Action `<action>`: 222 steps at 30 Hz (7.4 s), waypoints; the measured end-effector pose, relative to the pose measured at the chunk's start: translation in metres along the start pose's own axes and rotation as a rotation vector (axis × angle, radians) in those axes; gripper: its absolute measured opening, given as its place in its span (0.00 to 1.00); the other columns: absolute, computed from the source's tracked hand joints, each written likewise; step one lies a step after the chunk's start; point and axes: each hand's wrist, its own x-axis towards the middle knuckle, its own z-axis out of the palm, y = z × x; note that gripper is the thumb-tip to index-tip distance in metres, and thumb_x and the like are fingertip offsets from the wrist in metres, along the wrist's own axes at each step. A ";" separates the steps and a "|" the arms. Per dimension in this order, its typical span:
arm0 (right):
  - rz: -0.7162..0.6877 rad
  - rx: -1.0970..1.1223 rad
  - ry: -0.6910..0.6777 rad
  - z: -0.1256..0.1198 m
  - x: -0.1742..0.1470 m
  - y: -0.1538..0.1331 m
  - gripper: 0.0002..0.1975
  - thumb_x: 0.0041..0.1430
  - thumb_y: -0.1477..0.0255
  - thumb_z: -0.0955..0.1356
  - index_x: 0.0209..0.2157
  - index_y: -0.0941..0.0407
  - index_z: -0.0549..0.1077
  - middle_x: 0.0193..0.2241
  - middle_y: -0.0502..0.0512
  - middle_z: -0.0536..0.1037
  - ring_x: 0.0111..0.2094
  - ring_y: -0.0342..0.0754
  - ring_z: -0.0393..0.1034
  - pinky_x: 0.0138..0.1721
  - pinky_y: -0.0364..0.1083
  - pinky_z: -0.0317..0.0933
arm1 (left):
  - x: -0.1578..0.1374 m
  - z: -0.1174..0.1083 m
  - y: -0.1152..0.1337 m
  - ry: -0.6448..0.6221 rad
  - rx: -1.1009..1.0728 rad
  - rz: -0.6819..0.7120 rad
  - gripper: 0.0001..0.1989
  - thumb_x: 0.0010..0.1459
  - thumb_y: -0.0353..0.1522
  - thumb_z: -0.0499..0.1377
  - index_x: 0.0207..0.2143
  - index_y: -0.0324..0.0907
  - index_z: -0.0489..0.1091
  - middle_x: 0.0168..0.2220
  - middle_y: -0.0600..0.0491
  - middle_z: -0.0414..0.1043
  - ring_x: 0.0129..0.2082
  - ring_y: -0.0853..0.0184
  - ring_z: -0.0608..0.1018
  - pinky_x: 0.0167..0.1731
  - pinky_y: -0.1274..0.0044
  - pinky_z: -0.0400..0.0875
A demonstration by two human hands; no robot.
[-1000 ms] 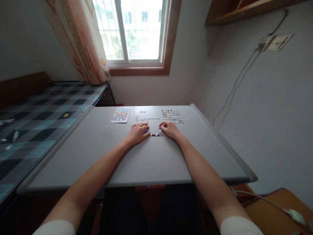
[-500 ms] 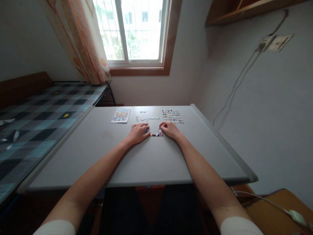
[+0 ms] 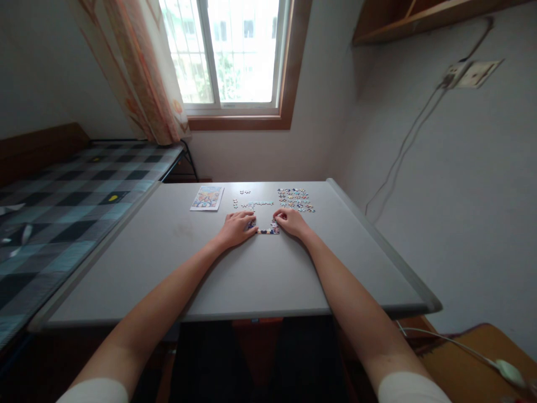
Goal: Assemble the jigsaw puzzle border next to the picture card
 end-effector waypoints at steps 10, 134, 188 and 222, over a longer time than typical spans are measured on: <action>-0.008 -0.004 0.003 0.000 0.001 0.001 0.09 0.53 0.73 0.65 0.33 0.55 0.77 0.26 0.51 0.77 0.28 0.43 0.68 0.33 0.40 0.58 | 0.000 0.001 -0.001 0.006 -0.003 0.001 0.19 0.57 0.44 0.54 0.49 0.50 0.70 0.56 0.52 0.66 0.56 0.60 0.67 0.55 0.65 0.56; 0.003 -0.005 -0.014 0.000 0.001 0.001 0.10 0.55 0.73 0.64 0.35 0.55 0.77 0.28 0.52 0.78 0.28 0.43 0.68 0.34 0.41 0.58 | 0.001 -0.008 -0.012 0.150 0.154 -0.375 0.20 0.58 0.39 0.51 0.51 0.44 0.67 0.51 0.47 0.69 0.52 0.56 0.68 0.51 0.65 0.57; -0.011 0.005 -0.009 0.002 0.001 0.003 0.10 0.55 0.72 0.64 0.35 0.55 0.77 0.28 0.51 0.77 0.29 0.43 0.68 0.34 0.40 0.58 | 0.002 -0.007 -0.015 0.109 0.129 -0.349 0.19 0.59 0.40 0.50 0.48 0.46 0.71 0.54 0.48 0.68 0.55 0.55 0.63 0.52 0.63 0.56; 0.000 -0.004 -0.014 0.000 0.000 0.001 0.11 0.55 0.72 0.64 0.35 0.56 0.77 0.27 0.51 0.77 0.28 0.43 0.67 0.33 0.40 0.57 | 0.002 -0.004 -0.018 0.090 0.162 -0.372 0.21 0.58 0.41 0.49 0.51 0.46 0.68 0.57 0.49 0.65 0.56 0.54 0.62 0.53 0.62 0.55</action>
